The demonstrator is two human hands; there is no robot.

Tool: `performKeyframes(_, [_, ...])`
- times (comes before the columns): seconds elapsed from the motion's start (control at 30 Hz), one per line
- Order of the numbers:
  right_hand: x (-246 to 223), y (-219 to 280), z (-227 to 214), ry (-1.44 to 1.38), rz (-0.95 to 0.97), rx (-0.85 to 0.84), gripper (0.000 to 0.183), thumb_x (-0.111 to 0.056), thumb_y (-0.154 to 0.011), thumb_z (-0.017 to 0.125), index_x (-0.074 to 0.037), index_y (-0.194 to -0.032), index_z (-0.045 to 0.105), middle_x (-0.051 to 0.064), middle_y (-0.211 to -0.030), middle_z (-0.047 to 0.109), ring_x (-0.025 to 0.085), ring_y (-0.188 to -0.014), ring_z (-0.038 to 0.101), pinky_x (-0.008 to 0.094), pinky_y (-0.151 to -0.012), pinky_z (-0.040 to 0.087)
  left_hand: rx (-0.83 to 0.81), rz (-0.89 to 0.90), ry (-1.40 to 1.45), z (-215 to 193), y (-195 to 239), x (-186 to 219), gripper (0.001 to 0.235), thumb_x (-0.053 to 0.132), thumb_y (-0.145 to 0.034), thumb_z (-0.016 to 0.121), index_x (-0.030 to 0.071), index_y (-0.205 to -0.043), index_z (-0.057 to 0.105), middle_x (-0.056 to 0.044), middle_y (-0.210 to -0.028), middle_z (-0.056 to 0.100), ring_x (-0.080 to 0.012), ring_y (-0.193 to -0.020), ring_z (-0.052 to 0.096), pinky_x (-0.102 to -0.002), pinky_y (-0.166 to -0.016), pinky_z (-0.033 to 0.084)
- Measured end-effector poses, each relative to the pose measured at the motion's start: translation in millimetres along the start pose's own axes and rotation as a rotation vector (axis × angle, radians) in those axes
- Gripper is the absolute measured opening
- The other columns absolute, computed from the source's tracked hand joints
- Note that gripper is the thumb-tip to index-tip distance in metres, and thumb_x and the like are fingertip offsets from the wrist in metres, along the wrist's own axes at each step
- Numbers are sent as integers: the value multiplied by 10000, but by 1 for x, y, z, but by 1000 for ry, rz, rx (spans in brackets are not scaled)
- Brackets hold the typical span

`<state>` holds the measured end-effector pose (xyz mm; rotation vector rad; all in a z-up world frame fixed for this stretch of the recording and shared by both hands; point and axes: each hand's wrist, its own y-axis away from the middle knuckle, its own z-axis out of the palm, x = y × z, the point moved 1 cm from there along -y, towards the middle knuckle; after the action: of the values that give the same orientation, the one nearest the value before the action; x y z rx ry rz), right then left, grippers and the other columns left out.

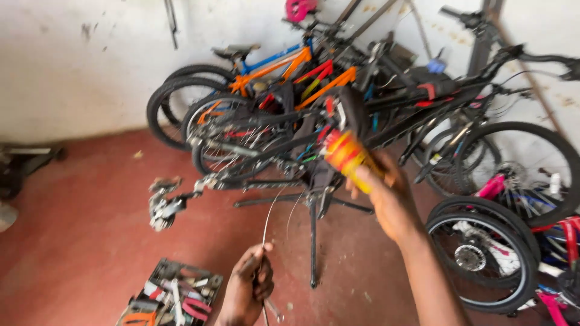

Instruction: The person lubricates a bicycle cable with a yellow bottle of lubricant and then threads the cable through the rear derailleur. They use a rag to wipe the derailleur and continue adjusting the cable tension by hand.

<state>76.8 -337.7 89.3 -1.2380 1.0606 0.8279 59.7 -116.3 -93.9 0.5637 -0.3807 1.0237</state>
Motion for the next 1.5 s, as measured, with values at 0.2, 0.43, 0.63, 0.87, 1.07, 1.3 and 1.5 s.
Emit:
performKeyframes(0.2, [42, 82, 35, 145, 440, -85, 275, -202, -799, 625, 41, -928, 627, 138, -591, 534, 190, -505, 500, 309, -511, 404, 62, 54, -98, 7, 24, 23, 159, 31, -834, 492, -13, -899, 630, -67, -647, 466, -79, -359, 210, -211, -333, 113])
performKeyframes(0.43, [40, 94, 51, 434, 373, 49, 265, -238, -733, 681, -77, -944, 677, 38, -987, 676, 138, -665, 548, 256, -450, 418, 19, -103, -239, 8, 39, 25, 181, 168, -846, 520, 18, -848, 620, -54, -561, 413, -71, -404, 186, -213, -379, 110])
performKeyframes(0.63, [137, 131, 48, -386, 773, 586, 413, -475, -814, 634, -72, -884, 580, 65, -734, 581, 167, -599, 556, 285, -525, 419, -129, -157, -8, -28, 26, -22, 157, 153, -884, 608, 14, -956, 614, 34, -615, 299, -49, -491, 251, -198, -421, 172])
performKeyframes(0.87, [207, 219, 84, -426, 1064, 690, 486, -429, -919, 513, 48, -959, 595, 172, -750, 606, 312, -611, 602, 392, -522, 456, 74, -41, 66, -54, 15, -50, 273, -42, -829, 570, -63, -1098, 610, -34, -732, 466, -104, -619, 365, -240, -558, 315])
performKeyframes(1.07, [178, 197, 102, -115, 1031, 701, 453, -438, -889, 509, 7, -807, 501, 131, -596, 463, 219, -392, 419, 325, -340, 290, 144, 44, -9, -41, -10, -47, 230, 21, -930, 436, -45, -1091, 586, -173, -988, 642, -213, -767, 553, -339, -713, 443])
performKeyframes(1.3, [189, 194, 82, -81, 1078, 543, 374, -357, -797, 645, -28, -896, 500, 102, -590, 430, 103, -351, 227, 256, -334, 129, 273, 59, -256, -25, -71, 0, 281, 144, -945, 450, 8, -1150, 586, -28, -638, 411, -103, -486, 310, -240, -403, 234])
performKeyframes(1.5, [179, 166, 28, 709, 551, 649, 370, -448, -735, 630, -103, -869, 632, 121, -787, 701, 276, -719, 651, 376, -642, 474, 135, 82, -623, -25, -96, 22, 295, 238, -899, 516, 4, -1008, 659, 1, -442, 253, -113, -367, 269, -286, -368, 336])
